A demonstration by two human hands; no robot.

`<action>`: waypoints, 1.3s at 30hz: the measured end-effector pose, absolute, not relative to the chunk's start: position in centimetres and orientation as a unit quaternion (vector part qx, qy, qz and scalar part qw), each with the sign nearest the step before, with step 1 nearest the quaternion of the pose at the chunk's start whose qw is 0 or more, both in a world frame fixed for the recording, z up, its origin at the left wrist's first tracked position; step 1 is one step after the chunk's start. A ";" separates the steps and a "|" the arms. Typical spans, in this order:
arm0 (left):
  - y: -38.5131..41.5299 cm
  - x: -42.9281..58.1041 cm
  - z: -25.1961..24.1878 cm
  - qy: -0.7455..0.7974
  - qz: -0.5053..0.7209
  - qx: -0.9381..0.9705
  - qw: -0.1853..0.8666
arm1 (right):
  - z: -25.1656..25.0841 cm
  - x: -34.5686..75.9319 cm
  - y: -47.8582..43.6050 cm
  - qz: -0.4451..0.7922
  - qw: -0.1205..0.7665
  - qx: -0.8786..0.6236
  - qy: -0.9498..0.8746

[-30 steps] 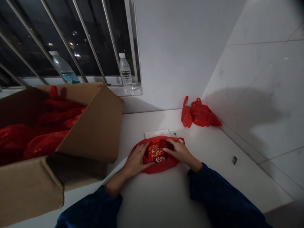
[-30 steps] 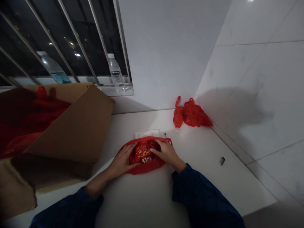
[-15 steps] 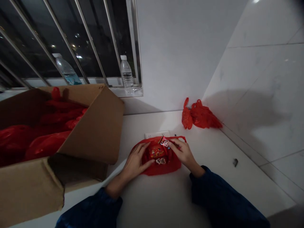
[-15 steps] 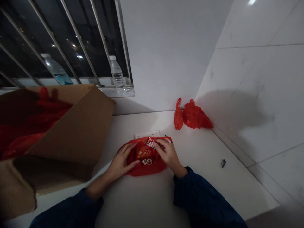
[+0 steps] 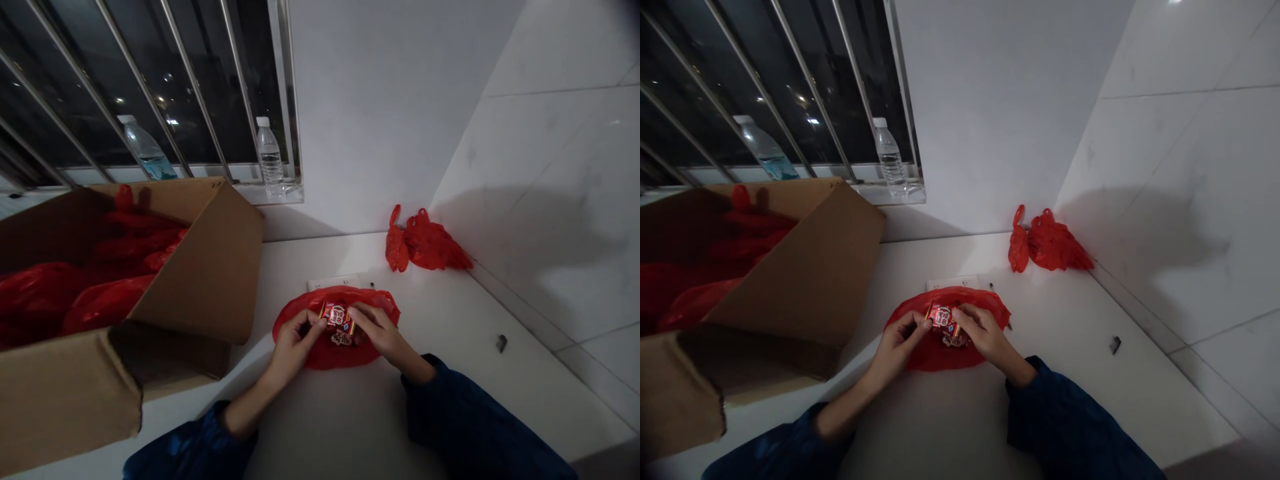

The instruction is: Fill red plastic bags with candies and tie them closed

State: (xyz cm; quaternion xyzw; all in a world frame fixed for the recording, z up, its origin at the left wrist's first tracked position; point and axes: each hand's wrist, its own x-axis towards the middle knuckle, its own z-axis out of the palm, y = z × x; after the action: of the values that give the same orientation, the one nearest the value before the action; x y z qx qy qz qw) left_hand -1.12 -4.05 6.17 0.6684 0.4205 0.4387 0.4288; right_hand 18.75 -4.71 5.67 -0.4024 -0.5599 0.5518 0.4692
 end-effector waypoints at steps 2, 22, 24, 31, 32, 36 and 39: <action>-4.0 -1.1 6.0 0.421 0.448 0.652 0.443 | 5.5 18.6 -4.7 0.578 0.462 -0.389 -0.548; -3.9 -1.8 5.8 0.431 0.390 0.732 0.356 | 5.9 20.5 -4.7 0.369 0.415 -0.460 -0.693; -3.5 -2.2 5.8 0.438 0.354 0.782 0.268 | 6.0 21.5 -4.5 0.188 0.382 -0.517 -0.743; -2.4 -2.7 3.8 0.458 0.224 0.855 0.090 | 4.9 22.0 -4.0 -0.001 0.246 -0.592 -0.768; -2.4 -2.7 3.6 0.462 0.214 0.857 0.077 | 4.7 21.8 -3.9 -0.004 0.244 -0.597 -0.764; -2.3 -2.8 3.2 0.473 0.199 0.856 0.063 | 4.5 21.0 -4.0 0.009 0.224 -0.589 -0.777; -2.3 -2.7 3.7 0.472 0.205 0.854 0.072 | 4.4 20.7 -4.1 0.040 0.187 -0.586 -0.788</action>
State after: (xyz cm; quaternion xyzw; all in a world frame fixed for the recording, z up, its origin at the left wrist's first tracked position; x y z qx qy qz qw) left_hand -2.74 -2.34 3.66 0.8542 0.4722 0.2051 0.0720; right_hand 20.70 -4.14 4.42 -0.5856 -0.7878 0.0401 0.1866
